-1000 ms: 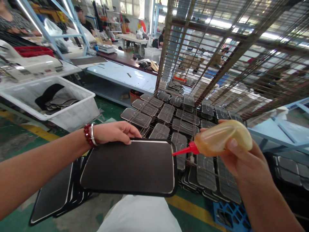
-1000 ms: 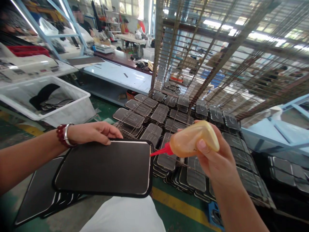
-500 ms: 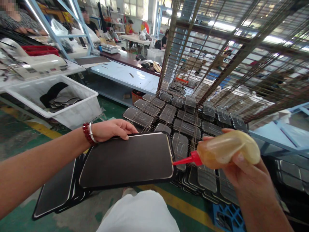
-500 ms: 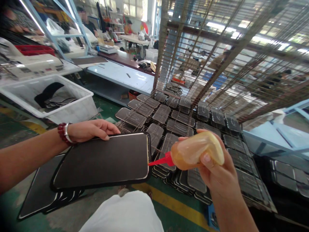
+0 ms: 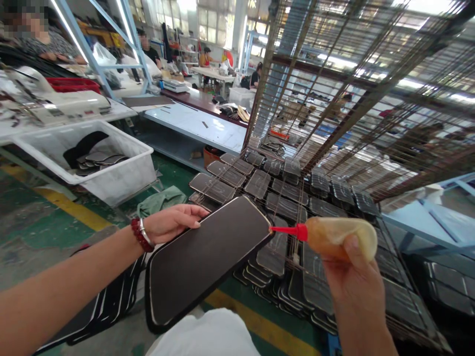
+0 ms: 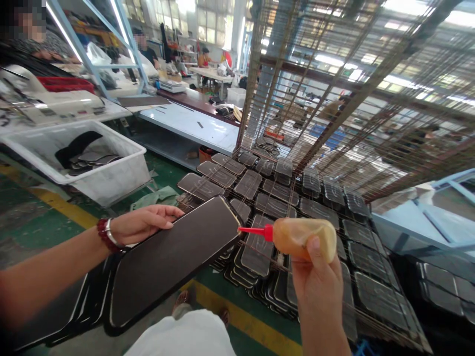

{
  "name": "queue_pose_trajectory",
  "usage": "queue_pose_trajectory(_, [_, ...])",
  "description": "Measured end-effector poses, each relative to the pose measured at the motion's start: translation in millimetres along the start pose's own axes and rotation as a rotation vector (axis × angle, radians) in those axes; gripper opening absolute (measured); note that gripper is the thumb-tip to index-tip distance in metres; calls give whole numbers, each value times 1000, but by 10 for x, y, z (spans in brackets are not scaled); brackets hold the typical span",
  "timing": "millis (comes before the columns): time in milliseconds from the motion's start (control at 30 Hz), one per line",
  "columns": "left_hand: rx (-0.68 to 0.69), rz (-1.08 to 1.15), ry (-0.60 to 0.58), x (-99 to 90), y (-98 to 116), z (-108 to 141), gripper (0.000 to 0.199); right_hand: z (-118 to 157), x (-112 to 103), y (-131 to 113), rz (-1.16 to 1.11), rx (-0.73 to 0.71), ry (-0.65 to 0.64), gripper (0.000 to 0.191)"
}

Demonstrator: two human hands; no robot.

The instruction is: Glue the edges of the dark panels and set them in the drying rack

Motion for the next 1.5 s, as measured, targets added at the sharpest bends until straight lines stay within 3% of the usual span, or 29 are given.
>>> queue_pose_trajectory(233, [6, 23, 48, -53, -74, -46, 34, 23, -30, 90, 20, -27, 46, 27])
queue_pose_trajectory(600, [28, 39, 65, -79, -92, -112, 31, 229, 64, 346, 13, 120, 76, 32])
queue_pose_trajectory(833, [49, 48, 103, -119, -102, -141, 29, 375, 93, 491, 67, 137, 35, 34])
queue_pose_trajectory(1067, [54, 56, 137, -197, -127, -157, 30, 622, 271, 513, 48, 199, -83, 40])
queue_pose_trajectory(1500, [94, 87, 238, -212, -76, -144, 26, 882, 305, 659, 64, 306, -154, 56])
Point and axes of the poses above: each hand's wrist, its own z-axis away from the middle knuckle, its own x-axis out of the palm, y = z × x, the point moved 6 cm from there along -z, towards the middle knuckle, and after that the axes turned 12 degrees about x, right-handed, at the moved point
